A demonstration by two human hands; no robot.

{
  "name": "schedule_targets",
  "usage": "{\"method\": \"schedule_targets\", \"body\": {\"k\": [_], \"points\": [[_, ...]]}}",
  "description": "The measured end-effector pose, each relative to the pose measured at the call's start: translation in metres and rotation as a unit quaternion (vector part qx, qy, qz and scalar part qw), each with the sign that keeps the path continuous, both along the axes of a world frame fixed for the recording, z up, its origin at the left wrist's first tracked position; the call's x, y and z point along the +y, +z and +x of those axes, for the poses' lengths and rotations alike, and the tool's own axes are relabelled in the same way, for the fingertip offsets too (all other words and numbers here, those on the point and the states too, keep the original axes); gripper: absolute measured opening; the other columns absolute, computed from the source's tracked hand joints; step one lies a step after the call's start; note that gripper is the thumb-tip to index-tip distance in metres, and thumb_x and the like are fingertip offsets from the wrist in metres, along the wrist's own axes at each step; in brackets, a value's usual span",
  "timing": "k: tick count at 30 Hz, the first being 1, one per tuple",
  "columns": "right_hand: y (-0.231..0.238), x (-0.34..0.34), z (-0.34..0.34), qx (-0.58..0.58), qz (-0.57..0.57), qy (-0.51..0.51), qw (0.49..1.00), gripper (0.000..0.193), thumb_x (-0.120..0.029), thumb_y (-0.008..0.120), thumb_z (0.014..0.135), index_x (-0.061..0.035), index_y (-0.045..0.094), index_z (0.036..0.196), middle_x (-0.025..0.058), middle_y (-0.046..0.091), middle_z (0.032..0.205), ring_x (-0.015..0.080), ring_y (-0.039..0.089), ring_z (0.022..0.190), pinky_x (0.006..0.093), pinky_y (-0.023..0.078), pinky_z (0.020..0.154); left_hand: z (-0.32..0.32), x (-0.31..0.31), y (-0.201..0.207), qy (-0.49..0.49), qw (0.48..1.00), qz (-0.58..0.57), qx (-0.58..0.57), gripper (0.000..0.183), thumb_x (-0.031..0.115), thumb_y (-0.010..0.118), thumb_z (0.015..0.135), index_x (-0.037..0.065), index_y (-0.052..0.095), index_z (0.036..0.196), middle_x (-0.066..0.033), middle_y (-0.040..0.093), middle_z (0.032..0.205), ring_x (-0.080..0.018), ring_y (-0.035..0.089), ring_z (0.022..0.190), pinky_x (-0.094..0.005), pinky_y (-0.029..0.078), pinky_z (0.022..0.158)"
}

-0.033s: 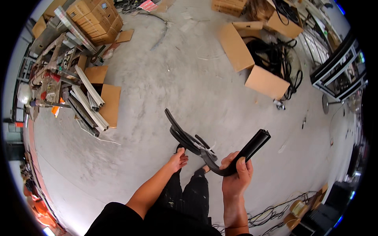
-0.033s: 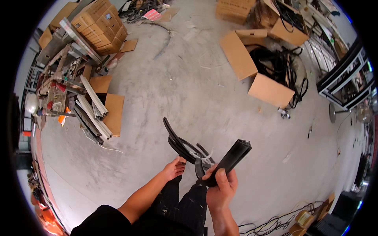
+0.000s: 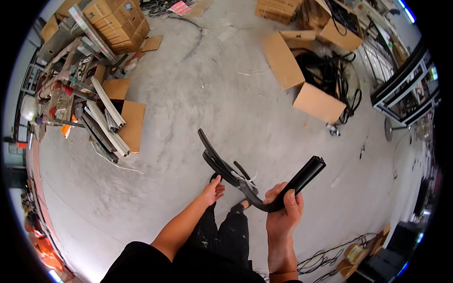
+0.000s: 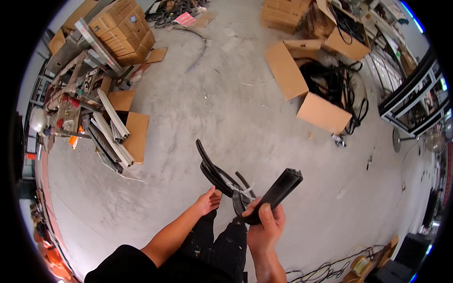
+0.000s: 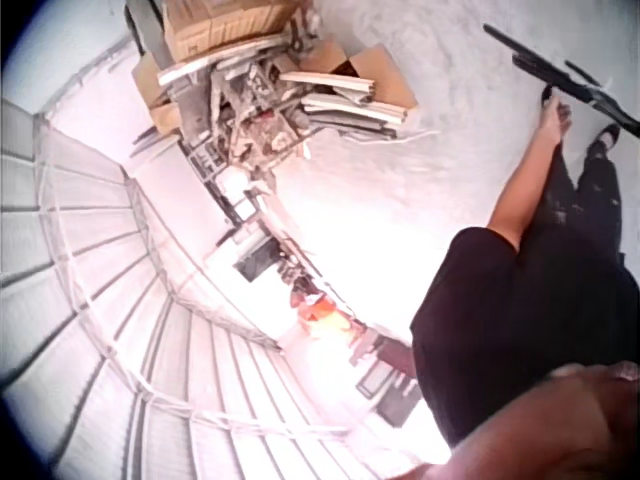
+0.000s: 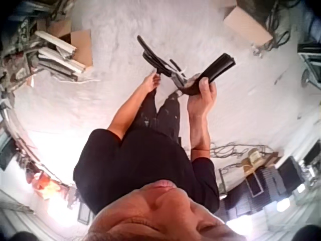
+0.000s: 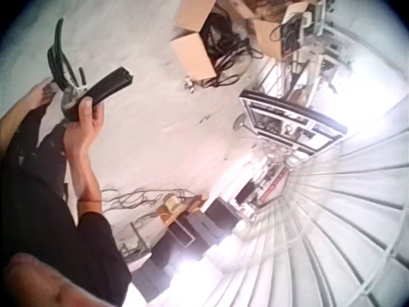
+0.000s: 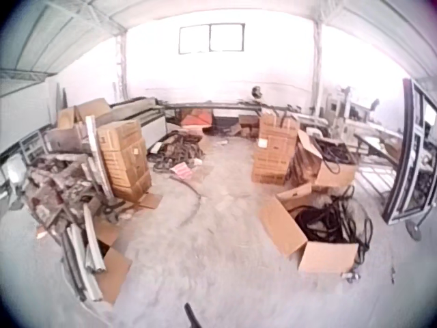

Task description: The person installs a black rubber seal into a metal window frame. They press the seal into the groove by hand and use a tool with orange handles to cut the end of the seal.

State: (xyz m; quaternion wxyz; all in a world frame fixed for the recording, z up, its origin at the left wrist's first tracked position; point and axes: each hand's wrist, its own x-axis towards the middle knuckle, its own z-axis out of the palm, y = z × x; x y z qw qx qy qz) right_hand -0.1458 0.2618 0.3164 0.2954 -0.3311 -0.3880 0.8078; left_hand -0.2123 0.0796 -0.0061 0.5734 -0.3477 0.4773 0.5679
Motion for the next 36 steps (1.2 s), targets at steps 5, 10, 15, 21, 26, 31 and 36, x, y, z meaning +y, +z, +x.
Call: {"method": "schedule_targets", "body": {"k": [5, 10, 15, 21, 26, 31, 36], "points": [[0.046, 0.005, -0.008, 0.04, 0.077, 0.035, 0.996, 0.028, -0.027, 0.055, 0.089, 0.0007, 0.051, 0.087, 0.0108, 0.054, 0.071, 0.0188, 0.051, 0.064, 0.0303, 0.041, 0.063, -0.04, 0.044, 0.049, 0.06, 0.991, 0.069, 0.099, 0.046, 0.056, 0.07, 0.073, 0.02, 0.042, 0.073, 0.0075, 0.041, 0.061, -0.0081, 0.047, 0.073, -0.0258, 0.039, 0.076], [0.081, 0.013, -0.015, 0.066, 0.13, 0.046, 0.988, 0.027, -0.026, 0.049, 0.092, 0.0005, 0.051, 0.088, 0.0104, 0.052, 0.072, 0.0198, 0.049, 0.065, 0.0325, 0.04, 0.063, -0.059, 0.078, 0.098, 0.057, 0.979, 0.104, 0.168, 0.036, 0.037, 0.074, 0.076, 0.015, 0.057, 0.099, 0.0021, 0.06, 0.093, -0.0114, 0.056, 0.085, -0.0243, 0.042, 0.074], [0.092, 0.046, -0.027, 0.099, 0.163, 0.038, 0.981, 0.027, -0.017, 0.054, 0.09, 0.0004, 0.05, 0.111, 0.0092, 0.057, 0.093, 0.0178, 0.055, 0.08, 0.0328, 0.044, 0.077, -0.041, 0.096, 0.148, 0.074, 0.963, 0.116, 0.233, 0.028, 0.027, 0.071, 0.08, 0.011, 0.056, 0.098, 0.0014, 0.06, 0.088, -0.013, 0.058, 0.083, -0.03, 0.047, 0.075], [0.05, 0.071, -0.033, -0.002, 0.381, 0.18, 0.907, 0.07, -0.014, 0.071, 0.078, -0.0063, 0.034, 0.136, 0.0109, 0.052, 0.121, 0.0197, 0.051, 0.109, 0.0318, 0.041, 0.09, -0.022, 0.11, 0.205, 0.029, 0.945, 0.149, 0.289, 0.022, 0.023, 0.067, 0.082, 0.012, 0.058, 0.099, 0.0015, 0.062, 0.086, -0.0119, 0.06, 0.082, -0.0289, 0.046, 0.071], [-0.06, 0.052, 0.003, -0.114, 0.399, 0.257, 0.873, 0.077, -0.028, 0.076, 0.073, 0.0004, 0.037, 0.134, 0.0215, 0.052, 0.12, 0.032, 0.051, 0.112, 0.039, 0.042, 0.09, -0.02, 0.122, 0.239, 0.052, 0.916, 0.243, 0.315, 0.015, 0.024, 0.062, 0.086, 0.009, 0.061, 0.09, -0.0003, 0.063, 0.081, -0.0101, 0.06, 0.073, -0.0224, 0.046, 0.061], [-0.09, 0.045, 0.046, -0.148, 0.457, 0.24, 0.844, 0.07, -0.024, 0.078, 0.066, 0.0002, 0.046, 0.124, 0.0222, 0.054, 0.114, 0.0373, 0.052, 0.105, 0.0423, 0.043, 0.088, -0.01, 0.132, 0.281, 0.051, 0.93, 0.233, 0.28, 0.015, 0.022, 0.062, 0.085, 0.007, 0.063, 0.086, -0.0031, 0.065, 0.081, -0.0122, 0.063, 0.074, -0.0261, 0.05, 0.068], [-0.069, 0.054, 0.063, -0.15, 0.498, 0.212, 0.827, 0.056, -0.018, 0.076, 0.064, -0.0028, 0.053, 0.113, 0.0168, 0.061, 0.1, 0.0343, 0.058, 0.093, 0.0403, 0.047, 0.079, 0.004, 0.136, 0.296, 0.085, 0.924, 0.265, 0.261, 0.018, 0.023, 0.061, 0.086, 0.006, 0.063, 0.089, -0.0057, 0.066, 0.083, -0.0151, 0.064, 0.077, -0.0292, 0.051, 0.073]]}}
